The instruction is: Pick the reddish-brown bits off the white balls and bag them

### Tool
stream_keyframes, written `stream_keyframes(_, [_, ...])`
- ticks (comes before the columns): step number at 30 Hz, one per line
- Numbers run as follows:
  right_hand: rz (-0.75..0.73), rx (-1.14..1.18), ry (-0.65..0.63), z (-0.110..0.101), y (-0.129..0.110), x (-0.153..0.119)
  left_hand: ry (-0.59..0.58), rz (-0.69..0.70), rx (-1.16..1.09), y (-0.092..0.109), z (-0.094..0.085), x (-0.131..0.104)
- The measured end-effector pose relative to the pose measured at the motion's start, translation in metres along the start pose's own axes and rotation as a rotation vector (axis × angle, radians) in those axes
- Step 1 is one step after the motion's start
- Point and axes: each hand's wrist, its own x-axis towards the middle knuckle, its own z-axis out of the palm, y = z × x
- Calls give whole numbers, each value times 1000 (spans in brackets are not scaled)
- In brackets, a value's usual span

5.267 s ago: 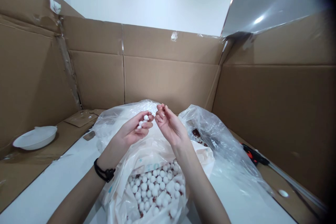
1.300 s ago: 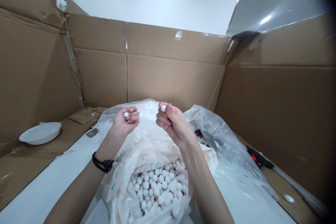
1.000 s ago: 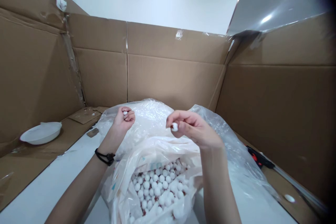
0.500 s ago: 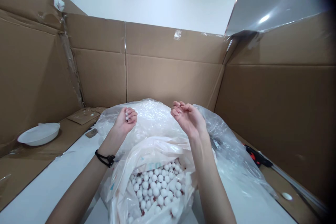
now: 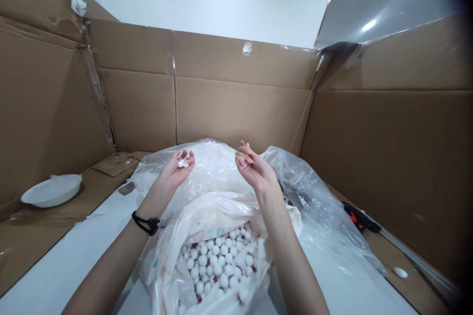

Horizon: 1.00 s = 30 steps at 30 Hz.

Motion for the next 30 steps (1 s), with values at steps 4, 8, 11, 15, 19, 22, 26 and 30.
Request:
stream_keyframes(4, [11, -62, 6, 1, 2, 1, 53, -113, -8, 1, 2, 0])
stream_keyframes(8, [-3, -99, -11, 5, 4, -2, -4, -156, 24, -1, 9, -8])
stream_keyframes(11, [-59, -162, -55, 7, 6, -4, -99, -166, 76, -4, 15, -16])
stream_keyframes(15, [-177, -273, -176, 7, 8, -3, -244, -156, 188, -8, 19, -26])
stream_keyframes(19, [-267, -463, -249, 7, 11, -4, -376, -141, 333, -11, 21, -35])
stream_keyframes(22, [-290, -620, -276, 10, 13, -10, -453, -131, 437, -13, 23, -41])
stream_keyframes(26, [-296, -701, -312, 16, 16, -18, -529, -109, 556, -15, 24, -45])
stream_keyframes(30, [-353, -665, -305, 18, 19, -19, -568, -84, 625, -15, 25, -50])
